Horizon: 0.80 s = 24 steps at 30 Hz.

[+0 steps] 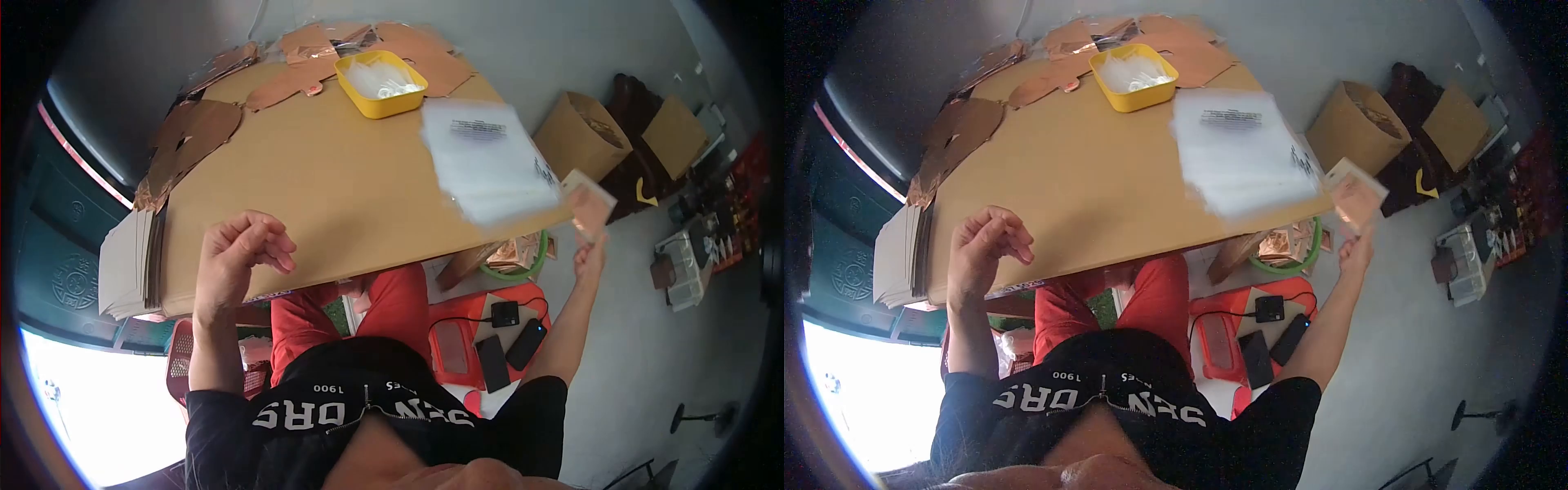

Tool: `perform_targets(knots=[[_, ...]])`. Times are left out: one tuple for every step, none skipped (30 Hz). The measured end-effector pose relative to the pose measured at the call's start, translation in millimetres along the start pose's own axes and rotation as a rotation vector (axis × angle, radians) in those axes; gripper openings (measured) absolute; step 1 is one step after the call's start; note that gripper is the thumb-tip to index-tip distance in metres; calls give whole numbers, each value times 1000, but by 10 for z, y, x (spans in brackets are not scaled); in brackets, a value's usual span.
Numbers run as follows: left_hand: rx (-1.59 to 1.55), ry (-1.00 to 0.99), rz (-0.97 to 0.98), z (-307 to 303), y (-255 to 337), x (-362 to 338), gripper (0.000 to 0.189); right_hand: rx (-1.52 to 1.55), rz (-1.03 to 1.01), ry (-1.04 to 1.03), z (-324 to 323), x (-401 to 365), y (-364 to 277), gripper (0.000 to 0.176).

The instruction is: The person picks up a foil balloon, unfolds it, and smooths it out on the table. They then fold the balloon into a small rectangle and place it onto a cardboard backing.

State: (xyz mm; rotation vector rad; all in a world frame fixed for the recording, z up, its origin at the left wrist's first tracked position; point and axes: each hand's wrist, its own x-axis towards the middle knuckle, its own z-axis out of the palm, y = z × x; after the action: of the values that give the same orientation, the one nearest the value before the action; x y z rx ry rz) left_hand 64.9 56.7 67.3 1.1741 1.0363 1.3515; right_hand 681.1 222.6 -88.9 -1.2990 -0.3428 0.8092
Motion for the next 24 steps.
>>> perform_targets(knots=[[2, -14, -4, 19, -7, -13, 25, -158, 51, 59, 5, 40, 75, 41], [4, -27, -6, 38, -14, -26, 24, -315, 99, 116, 17, 78, 147, 44], [28, -21, -4, 61, -20, -41, 24, -293, 35, 130, -13, 180, 240, 42], [53, -12, -2, 86, -27, -61, 23, -271, -29, 143, -71, 323, 328, 41], [77, -1, -2, 110, -29, -77, 23, -249, -91, 155, -44, 410, 368, 39], [54, -15, -26, 140, -1, -85, 21, -190, -232, 140, 73, 330, 274, 38], [51, -35, -36, 167, -7, -90, 20, -129, -370, 126, 232, 48, 44, 36], [48, -58, -46, 195, -22, -90, 19, -65, -508, 113, 410, -321, -218, 35], [44, -82, -56, 221, -36, -90, 18, -3, -579, 30, 626, -744, -478, 34], [5, -116, -108, 245, -44, -91, 16, 59, -648, -52, 850, -1194, -708, 35], [42, -143, -99, 290, -44, -91, 15, 75, -660, -163, 1035, -1622, -888, 35], [79, -170, -89, 348, -43, -88, 15, 90, -670, -273, 1201, -1958, -957, 36], [115, -196, -80, 404, -42, -88, 16, 153, -615, -458, 1333, -2148, -917, 38], [104, -192, -87, 463, -32, -94, 17, 215, -553, -642, 1458, -2323, -861, 40], [93, -187, -95, 526, -11, -100, 20, 267, -446, -825, 1612, -2514, -748, 41], [80, -179, -102, 577, 11, -110, 24, 316, -333, -1008, 1774, -2708, -631, 42], [69, -167, -108, 599, 26, -128, 27, 295, -225, -1137, 1923, -2922, -589, 45], [44, -170, -98, 565, -77, -122, 37, 319, -150, -1311, 2067, -3009, -469, 47], [-20, -155, -127, 550, -84, -141, 40, 333, -31, -1364, 2202, -3174, -388, 49], [-82, -135, -153, 535, -76, -159, 43, 313, 20, -1408, 2311, -3320, -312, 50], [-143, -112, -176, 507, -70, -178, 46, 295, 73, -1455, 2422, -3460, -240, 51], [-116, -102, -135, 461, -108, -187, 49, 304, 84, -1516, 2515, -3585, -152, 51], [-154, -47, -103, 436, -146, -197, 47, 314, 96, -1577, 2586, -3705, -58, 52], [-191, 5, -70, 423, -185, -213, 46, 326, 109, -1635, 2649, -3821, 16, 53]])
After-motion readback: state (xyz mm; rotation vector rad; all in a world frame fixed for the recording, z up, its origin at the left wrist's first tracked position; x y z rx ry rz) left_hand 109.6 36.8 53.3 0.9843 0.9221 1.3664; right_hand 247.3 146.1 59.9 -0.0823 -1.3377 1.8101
